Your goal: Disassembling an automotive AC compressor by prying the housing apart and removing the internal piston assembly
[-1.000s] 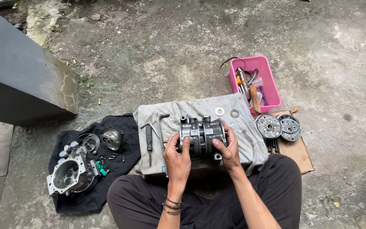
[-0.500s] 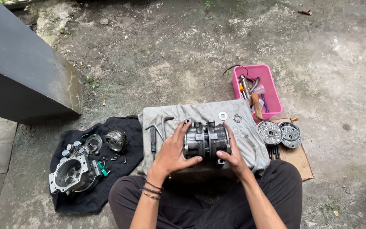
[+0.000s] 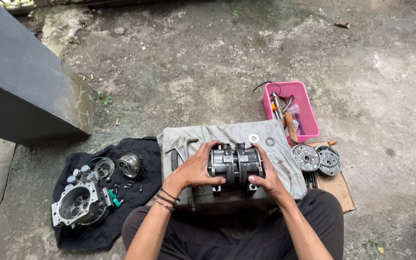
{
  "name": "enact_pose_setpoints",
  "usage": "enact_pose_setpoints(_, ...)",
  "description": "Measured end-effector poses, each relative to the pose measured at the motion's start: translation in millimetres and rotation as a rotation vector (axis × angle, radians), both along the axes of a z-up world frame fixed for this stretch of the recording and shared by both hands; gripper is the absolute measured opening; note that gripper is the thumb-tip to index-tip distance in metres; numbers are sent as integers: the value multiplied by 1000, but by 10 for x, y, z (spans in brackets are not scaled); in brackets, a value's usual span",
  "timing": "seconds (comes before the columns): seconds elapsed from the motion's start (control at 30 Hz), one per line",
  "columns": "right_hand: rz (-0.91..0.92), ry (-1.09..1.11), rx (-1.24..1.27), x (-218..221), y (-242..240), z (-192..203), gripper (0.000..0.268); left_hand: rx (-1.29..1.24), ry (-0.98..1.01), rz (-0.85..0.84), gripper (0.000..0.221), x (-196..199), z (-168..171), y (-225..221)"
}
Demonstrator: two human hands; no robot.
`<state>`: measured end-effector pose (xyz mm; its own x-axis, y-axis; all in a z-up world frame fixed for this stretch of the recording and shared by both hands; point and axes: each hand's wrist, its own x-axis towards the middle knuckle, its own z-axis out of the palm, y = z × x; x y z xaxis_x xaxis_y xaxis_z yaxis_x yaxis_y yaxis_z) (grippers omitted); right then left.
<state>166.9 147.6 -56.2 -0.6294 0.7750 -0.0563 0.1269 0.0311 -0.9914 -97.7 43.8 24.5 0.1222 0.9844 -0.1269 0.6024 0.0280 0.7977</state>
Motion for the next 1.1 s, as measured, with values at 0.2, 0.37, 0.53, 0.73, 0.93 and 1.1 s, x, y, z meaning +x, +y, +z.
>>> enact_pose_setpoints(0.2,-55,84,8,9,-16,-49,126,77,8,-22,95,-30,-238,-30)
enact_pose_setpoints(0.37,-69,109,42,-27,-63,-25,122,105,16,-37,96,-61,-353,-6)
enact_pose_setpoints(0.53,-84,122,60,-43,-40,-27,120,141,37,-27,95,-97,-321,2)
enact_pose_setpoints(0.73,-77,90,86,-64,-87,42,119,199,14,-6,95,-103,-381,-28)
enact_pose_setpoints(0.93,-75,136,78,-52,-83,13,118,221,8,-17,94,-121,-466,-53)
enact_pose_setpoints(1.1,-89,172,70,-43,-98,4,117,317,-8,-26,95,-125,-566,-41)
